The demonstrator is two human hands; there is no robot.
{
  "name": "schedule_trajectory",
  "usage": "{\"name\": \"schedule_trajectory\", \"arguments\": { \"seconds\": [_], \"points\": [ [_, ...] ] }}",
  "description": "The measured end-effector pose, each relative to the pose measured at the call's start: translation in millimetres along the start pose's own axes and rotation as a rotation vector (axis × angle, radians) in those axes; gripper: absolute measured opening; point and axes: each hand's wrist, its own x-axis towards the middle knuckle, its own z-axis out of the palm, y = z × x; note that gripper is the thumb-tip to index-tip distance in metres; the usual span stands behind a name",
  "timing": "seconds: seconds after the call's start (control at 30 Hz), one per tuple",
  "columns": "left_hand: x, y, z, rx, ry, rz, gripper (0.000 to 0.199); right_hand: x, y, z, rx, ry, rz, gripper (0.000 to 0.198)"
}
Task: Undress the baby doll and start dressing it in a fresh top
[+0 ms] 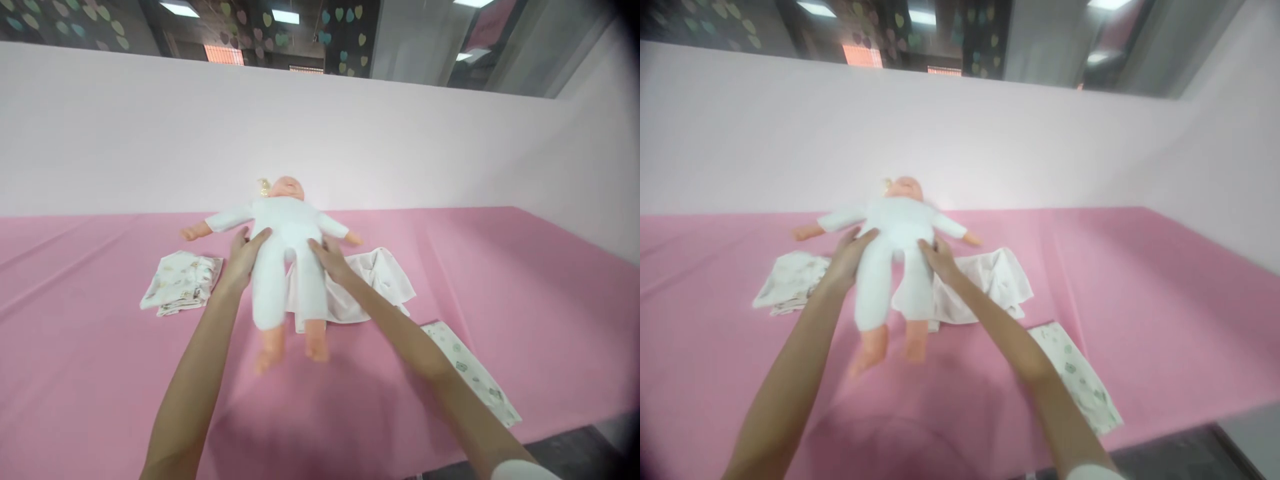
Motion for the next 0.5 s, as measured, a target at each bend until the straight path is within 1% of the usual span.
{"name": "schedule_trajectory", "arguments": {
  "seconds": [0.07,0.1,0.17,0.2,0.27,0.37,0.43,0.5],
  "points": [
    [-20,10,18,-0.249,-0.229,-0.144,0.060,-26,-10,-39,0.004,-0.007,-0.030,0.037],
    [-30,12,29,-0.349,-0.331,-0.217,0.057,-39,-13,-57,-0.039,0.003,-0.069,0.039],
    [-50,11,55,-0.483,-0.473,-0.300,0.052,-61,-10,-90,-0.152,0.012,-0.107,0.040],
    [-58,8,68,-0.525,-0.502,-0.318,0.051,-69,-6,-103,-0.202,0.022,-0.100,0.040],
    [-72,-2,93,-0.580,-0.496,-0.318,0.051,-81,7,-122,-0.258,0.029,-0.066,0.040],
    [-86,-16,121,-0.630,-0.451,-0.305,0.055,-92,29,-138,-0.267,0.035,-0.036,0.042],
    [-92,-23,132,-0.637,-0.442,-0.309,0.055,-96,40,-142,-0.264,0.039,-0.020,0.042],
    [-95,-28,137,-0.633,-0.423,-0.318,0.055,-100,46,-143,-0.256,0.039,0.008,0.043]
  ]
}}
